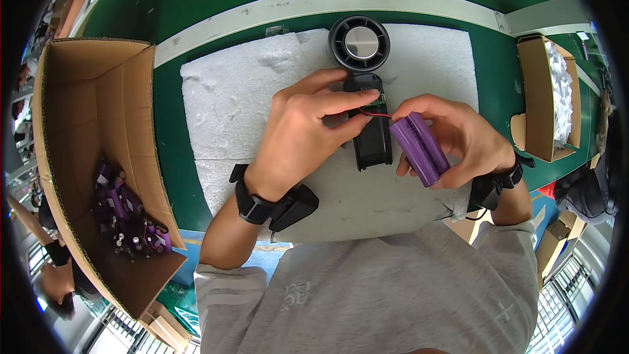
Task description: Assemble handheld fans by connecting a circuit board and inserting batteries into the housing.
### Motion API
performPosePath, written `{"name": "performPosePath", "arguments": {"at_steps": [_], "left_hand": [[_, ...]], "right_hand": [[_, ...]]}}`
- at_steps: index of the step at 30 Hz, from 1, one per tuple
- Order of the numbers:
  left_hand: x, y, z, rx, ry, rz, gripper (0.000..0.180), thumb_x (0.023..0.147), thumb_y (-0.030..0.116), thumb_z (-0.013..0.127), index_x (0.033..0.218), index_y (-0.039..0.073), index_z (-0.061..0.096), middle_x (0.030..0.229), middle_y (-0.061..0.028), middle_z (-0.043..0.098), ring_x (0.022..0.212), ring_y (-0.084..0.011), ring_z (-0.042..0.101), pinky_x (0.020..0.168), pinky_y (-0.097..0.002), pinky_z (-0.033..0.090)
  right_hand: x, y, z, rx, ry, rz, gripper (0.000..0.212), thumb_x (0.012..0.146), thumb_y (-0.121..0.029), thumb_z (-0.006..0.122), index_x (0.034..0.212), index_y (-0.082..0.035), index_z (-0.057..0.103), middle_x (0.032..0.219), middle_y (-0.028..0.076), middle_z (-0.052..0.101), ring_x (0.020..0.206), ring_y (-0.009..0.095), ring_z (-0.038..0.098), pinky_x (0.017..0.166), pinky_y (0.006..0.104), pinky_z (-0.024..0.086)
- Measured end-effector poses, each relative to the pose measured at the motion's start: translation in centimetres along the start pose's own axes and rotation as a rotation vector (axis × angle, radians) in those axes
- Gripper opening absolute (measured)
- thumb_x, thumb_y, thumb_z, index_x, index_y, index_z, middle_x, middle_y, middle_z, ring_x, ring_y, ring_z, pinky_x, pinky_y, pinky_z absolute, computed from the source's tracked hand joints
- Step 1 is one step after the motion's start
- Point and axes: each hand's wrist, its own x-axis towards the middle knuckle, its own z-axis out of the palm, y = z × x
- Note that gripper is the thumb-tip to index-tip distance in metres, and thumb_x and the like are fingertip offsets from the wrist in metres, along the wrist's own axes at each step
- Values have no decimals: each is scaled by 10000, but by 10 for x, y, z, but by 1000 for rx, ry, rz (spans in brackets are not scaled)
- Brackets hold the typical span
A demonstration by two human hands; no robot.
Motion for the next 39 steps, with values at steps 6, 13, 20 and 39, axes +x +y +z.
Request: {"name": "performPosePath", "arguments": {"at_steps": [6, 13, 20, 39], "left_hand": [[1, 0, 3, 95, 65, 115, 399, 634, -9, 776, 1003, 140, 751, 1043, -156, 675, 695, -198, 691, 636, -272, 551], [0, 2, 2, 121, 81, 169, 334, 663, 52, 762, 991, 108, 740, 982, -155, 659, 662, -233, 656, 618, -318, 556], [3, 2, -6, 42, -46, 129, 349, 688, 12, 733, 1023, 108, 739, 1011, -186, 676, 693, -238, 681, 612, -292, 547], [2, -2, -8, 30, -53, 168, 357, 709, 15, 730, 1054, 106, 728, 1019, -214, 668, 695, -261, 674, 623, -293, 544]], "right_hand": [[2, 3, -6, -184, 75, -119, 883, 493, -63, 839, 1286, 14, 459, 1198, 94, 512, 1046, 227, 589, 933, 354, 476], [6, 11, 2, -261, 166, -230, 768, 490, -85, 835, 1192, -15, 534, 1175, 74, 534, 1069, 199, 557, 975, 337, 428], [17, 20, 22, -863, 278, -443, 710, 530, -31, 819, 1183, -30, 541, 1141, 105, 572, 1026, 255, 571, 911, 372, 474], [18, 33, 42, -1182, 468, -639, 525, 510, 43, 828, 991, 29, 617, 1263, 193, 522, 966, 303, 600, 800, 360, 554]]}}
